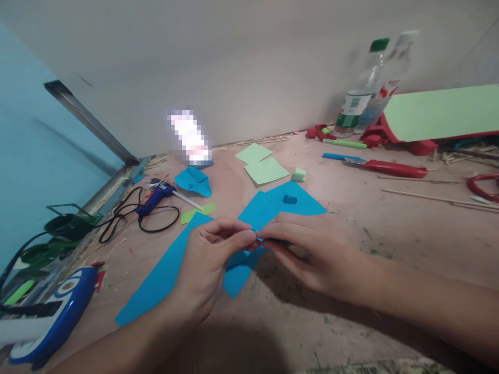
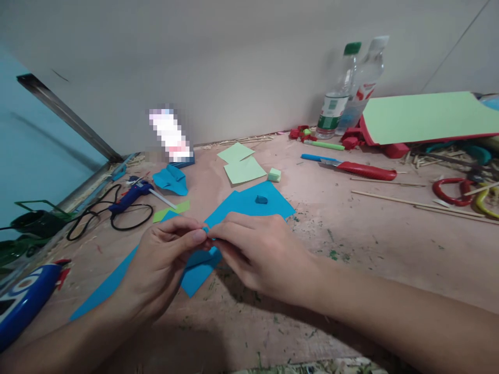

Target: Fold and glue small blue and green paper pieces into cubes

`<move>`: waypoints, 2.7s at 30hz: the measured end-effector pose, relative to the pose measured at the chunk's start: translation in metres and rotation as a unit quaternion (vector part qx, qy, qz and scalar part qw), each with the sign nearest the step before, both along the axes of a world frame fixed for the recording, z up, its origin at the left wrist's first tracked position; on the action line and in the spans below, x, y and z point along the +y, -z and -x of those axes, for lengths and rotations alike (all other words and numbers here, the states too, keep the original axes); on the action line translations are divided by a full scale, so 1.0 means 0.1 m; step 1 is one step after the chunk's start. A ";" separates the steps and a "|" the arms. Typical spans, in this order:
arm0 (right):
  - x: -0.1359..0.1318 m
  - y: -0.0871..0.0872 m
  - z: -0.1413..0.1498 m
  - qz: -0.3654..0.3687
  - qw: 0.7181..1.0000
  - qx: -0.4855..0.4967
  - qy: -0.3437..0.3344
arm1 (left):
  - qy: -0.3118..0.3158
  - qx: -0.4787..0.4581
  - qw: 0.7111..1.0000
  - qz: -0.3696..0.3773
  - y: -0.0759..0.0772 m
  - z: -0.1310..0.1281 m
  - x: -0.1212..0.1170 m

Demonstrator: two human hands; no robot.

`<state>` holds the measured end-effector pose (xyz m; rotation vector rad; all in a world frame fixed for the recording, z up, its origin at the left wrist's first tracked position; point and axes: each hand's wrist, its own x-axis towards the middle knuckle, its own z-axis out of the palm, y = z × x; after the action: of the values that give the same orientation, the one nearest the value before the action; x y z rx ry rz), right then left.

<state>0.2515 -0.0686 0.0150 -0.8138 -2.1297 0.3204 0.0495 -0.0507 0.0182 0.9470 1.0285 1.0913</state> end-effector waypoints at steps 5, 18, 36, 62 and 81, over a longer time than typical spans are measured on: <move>0.02 -0.05 -0.02 0.018 1.000 0.001 -0.013 | 0.009 0.016 1.000 -0.022 -0.01 -0.01 -0.01; 0.10 0.03 -0.06 -0.002 1.000 0.010 -0.030 | 0.040 0.102 0.989 -0.104 0.05 0.06 0.06; 0.10 -0.02 -0.08 -0.074 0.996 -0.047 0.014 | 0.048 0.161 0.964 -0.206 0.03 0.08 0.01; 0.10 -0.06 -0.08 -0.103 0.993 -0.060 0.000 | 0.173 0.006 0.985 -0.005 -0.04 0.13 0.15; -0.02 -0.01 -0.01 -0.038 0.999 0.025 0.015 | 0.161 -0.026 0.986 -0.026 0.03 0.11 0.07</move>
<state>0.2523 -0.0703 0.0161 -0.7840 -2.0680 0.2399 0.0382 -0.0439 0.0155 1.0783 0.7748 0.8711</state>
